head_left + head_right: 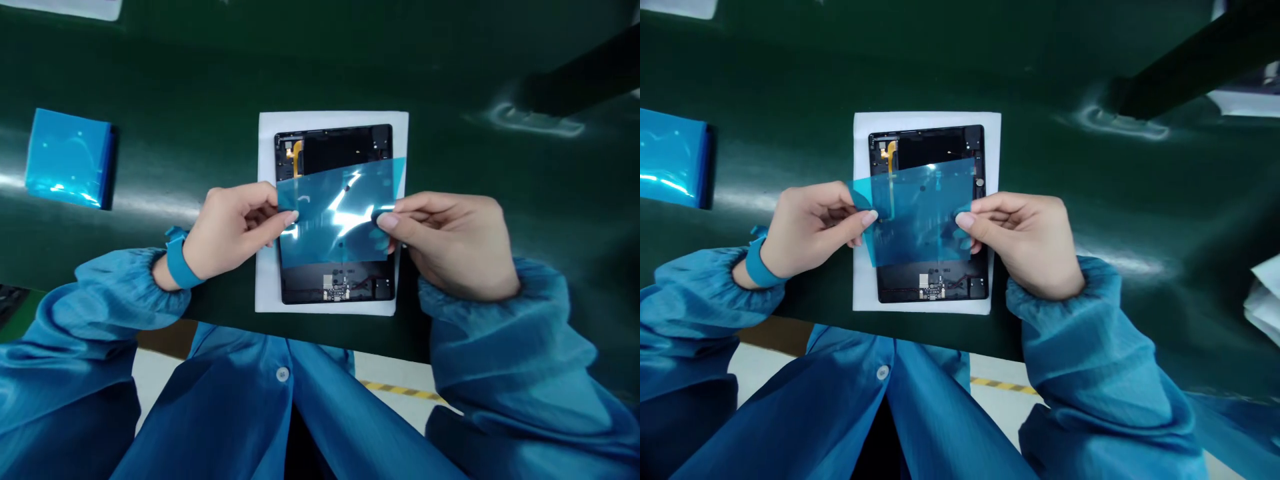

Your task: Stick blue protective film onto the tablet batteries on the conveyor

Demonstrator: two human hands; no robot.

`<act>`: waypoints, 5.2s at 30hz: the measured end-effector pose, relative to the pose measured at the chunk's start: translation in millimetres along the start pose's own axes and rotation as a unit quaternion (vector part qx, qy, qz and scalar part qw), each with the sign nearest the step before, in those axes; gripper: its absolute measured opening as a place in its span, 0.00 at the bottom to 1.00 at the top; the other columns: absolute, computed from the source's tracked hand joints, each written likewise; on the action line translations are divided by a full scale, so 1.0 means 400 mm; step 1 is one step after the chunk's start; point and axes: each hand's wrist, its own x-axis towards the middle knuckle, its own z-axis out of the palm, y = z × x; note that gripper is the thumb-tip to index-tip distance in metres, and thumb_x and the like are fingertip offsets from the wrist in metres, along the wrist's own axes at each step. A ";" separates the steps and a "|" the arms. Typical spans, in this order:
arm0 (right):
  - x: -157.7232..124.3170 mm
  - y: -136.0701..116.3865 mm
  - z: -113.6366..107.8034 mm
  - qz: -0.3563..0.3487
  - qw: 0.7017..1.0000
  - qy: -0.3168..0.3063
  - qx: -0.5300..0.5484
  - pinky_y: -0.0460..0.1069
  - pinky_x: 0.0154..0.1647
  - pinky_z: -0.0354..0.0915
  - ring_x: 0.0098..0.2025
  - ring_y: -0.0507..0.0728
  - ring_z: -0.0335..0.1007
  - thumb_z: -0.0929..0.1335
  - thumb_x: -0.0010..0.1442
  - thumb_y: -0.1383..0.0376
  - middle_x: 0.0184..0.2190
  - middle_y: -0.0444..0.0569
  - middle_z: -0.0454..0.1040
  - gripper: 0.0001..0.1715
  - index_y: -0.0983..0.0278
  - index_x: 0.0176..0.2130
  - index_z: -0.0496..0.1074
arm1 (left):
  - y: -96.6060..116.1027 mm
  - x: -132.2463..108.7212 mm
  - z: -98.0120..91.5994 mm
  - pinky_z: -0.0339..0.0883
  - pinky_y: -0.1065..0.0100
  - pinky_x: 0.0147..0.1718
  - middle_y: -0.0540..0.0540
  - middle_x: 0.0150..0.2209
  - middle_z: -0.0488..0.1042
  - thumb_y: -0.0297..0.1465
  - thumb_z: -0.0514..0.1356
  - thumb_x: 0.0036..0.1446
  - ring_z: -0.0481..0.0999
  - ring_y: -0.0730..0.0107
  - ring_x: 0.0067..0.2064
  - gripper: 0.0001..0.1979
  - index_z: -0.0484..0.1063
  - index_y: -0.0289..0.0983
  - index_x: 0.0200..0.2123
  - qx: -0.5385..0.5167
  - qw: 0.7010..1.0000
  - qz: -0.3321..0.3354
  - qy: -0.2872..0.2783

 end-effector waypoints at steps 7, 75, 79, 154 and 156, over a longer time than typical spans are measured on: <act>0.002 0.006 0.008 -0.041 0.999 0.020 -0.020 0.43 0.22 0.69 0.21 0.47 0.70 0.79 0.53 0.64 0.23 0.43 0.78 0.08 0.64 0.32 0.80 | -0.022 -0.001 0.011 0.71 0.73 0.24 0.54 0.22 0.75 0.36 0.64 0.64 0.77 0.75 0.23 0.09 0.74 0.39 0.32 0.034 0.999 -0.020 0.020; -0.007 0.007 -0.026 0.035 0.987 0.070 -0.142 0.41 0.18 0.69 0.18 0.47 0.67 0.79 0.51 0.65 0.19 0.42 0.74 0.05 0.61 0.31 0.82 | -0.093 0.006 -0.025 0.61 0.65 0.34 0.47 0.37 0.79 0.40 0.60 0.68 0.75 0.68 0.37 0.11 0.80 0.42 0.42 0.209 0.927 0.246 -0.192; -0.006 0.004 -0.026 0.045 0.987 0.066 -0.143 0.40 0.18 0.69 0.18 0.47 0.68 0.79 0.51 0.64 0.19 0.42 0.75 0.06 0.61 0.31 0.82 | -0.094 0.005 -0.024 0.62 0.66 0.34 0.47 0.38 0.79 0.39 0.61 0.67 0.75 0.68 0.38 0.10 0.79 0.41 0.42 0.201 0.928 0.251 -0.187; 0.026 0.008 0.018 -0.334 0.676 -0.121 -0.646 0.54 0.38 0.56 0.40 0.63 0.65 0.55 0.71 0.42 0.42 0.62 0.75 0.43 0.71 0.64 0.70 | -0.100 0.075 -0.008 0.56 0.39 0.66 0.26 0.69 0.57 0.53 0.55 0.64 0.59 0.37 0.70 0.42 0.56 0.29 0.70 0.369 0.915 0.121 -0.111; 0.030 0.009 0.016 -0.326 0.678 -0.111 -0.649 0.55 0.38 0.56 0.39 0.63 0.65 0.55 0.70 0.42 0.42 0.62 0.75 0.44 0.72 0.64 0.70 | -0.100 0.077 -0.009 0.57 0.38 0.65 0.25 0.69 0.56 0.52 0.55 0.64 0.59 0.36 0.69 0.42 0.56 0.29 0.70 0.374 0.912 0.119 -0.117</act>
